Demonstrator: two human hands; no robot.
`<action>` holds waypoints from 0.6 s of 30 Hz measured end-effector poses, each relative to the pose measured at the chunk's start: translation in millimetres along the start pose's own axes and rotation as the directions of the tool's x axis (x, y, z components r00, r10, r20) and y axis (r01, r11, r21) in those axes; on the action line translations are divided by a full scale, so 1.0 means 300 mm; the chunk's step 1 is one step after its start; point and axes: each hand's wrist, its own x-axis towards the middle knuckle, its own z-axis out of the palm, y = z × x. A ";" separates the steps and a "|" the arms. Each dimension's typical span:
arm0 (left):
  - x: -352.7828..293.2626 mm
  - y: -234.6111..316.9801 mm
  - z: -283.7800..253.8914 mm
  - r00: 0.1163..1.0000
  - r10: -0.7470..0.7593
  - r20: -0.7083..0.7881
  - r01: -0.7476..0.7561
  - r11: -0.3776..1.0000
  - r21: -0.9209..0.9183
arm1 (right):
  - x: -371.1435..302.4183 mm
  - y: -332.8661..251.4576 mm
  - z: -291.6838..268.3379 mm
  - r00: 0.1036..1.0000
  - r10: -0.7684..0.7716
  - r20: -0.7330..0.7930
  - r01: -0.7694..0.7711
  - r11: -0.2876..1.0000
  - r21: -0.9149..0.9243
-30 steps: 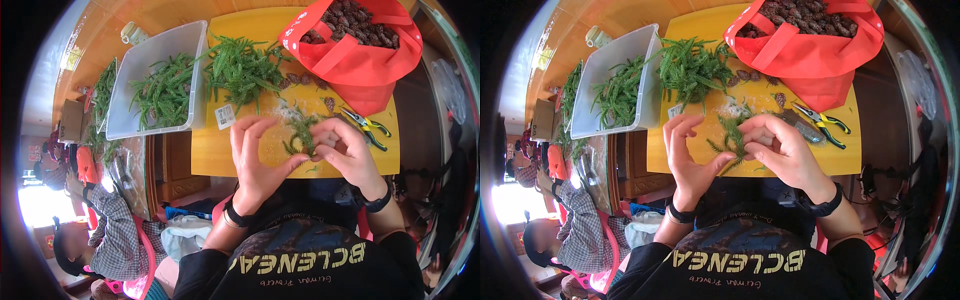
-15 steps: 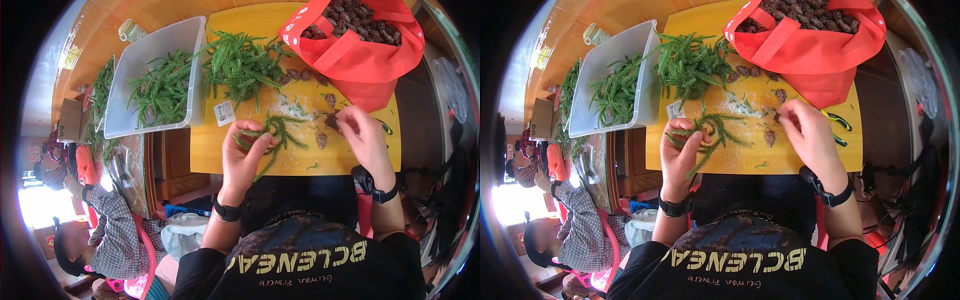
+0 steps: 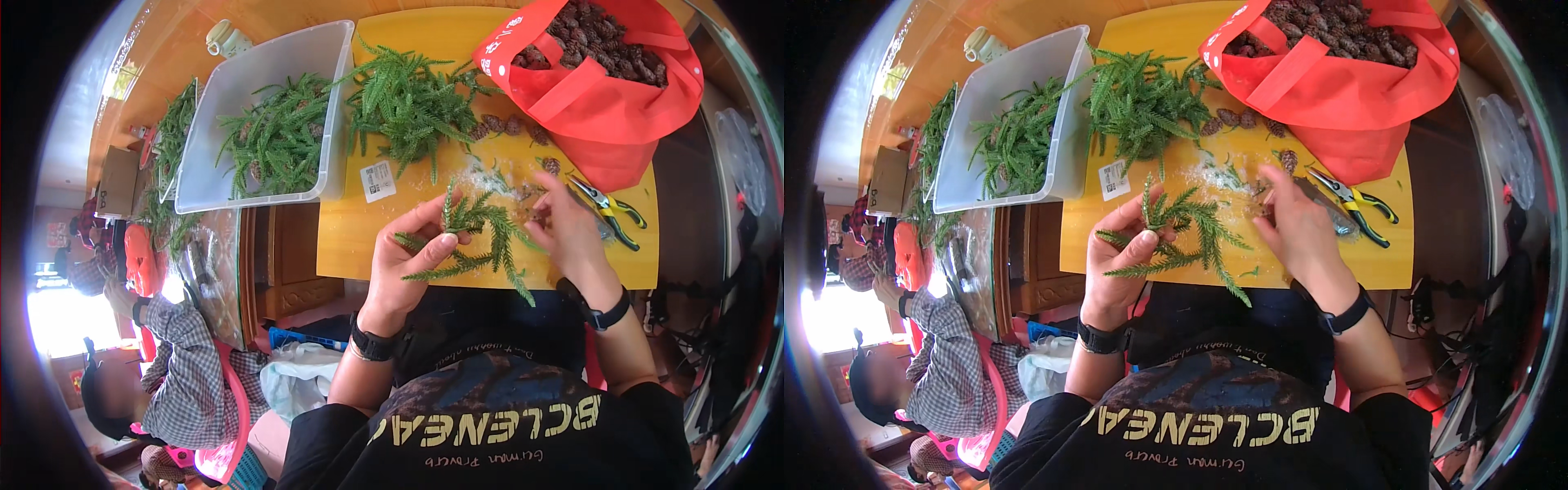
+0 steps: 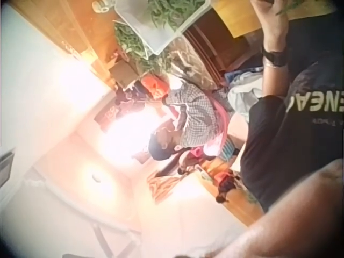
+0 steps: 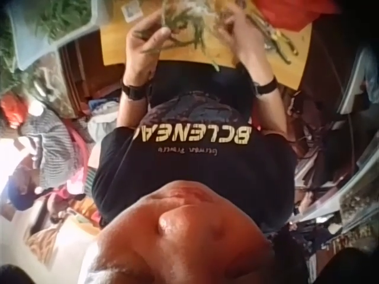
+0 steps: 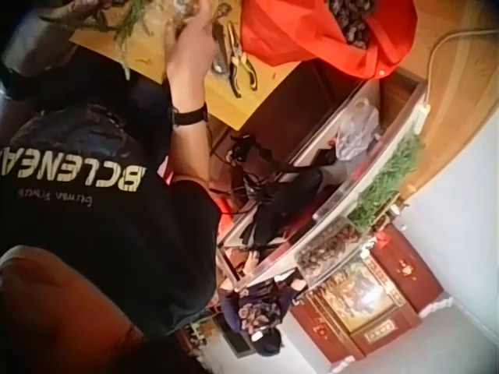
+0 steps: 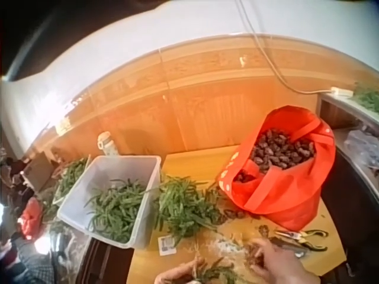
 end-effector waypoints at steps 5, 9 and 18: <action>-0.003 -0.023 -0.017 0.999 0.034 0.037 -0.032 0.998 -0.052 | 0.004 -0.090 -0.127 0.989 0.007 -0.145 0.051 0.919 0.391; 0.012 -0.027 0.007 0.993 0.099 0.068 -0.092 0.991 -0.098 | -0.046 -0.179 -0.215 0.994 -0.034 -0.107 0.094 0.770 0.631; 0.000 -0.006 0.030 0.951 0.310 -0.003 -0.290 0.894 0.342 | -0.069 -0.260 -0.156 0.907 -0.394 -0.145 0.419 0.877 0.234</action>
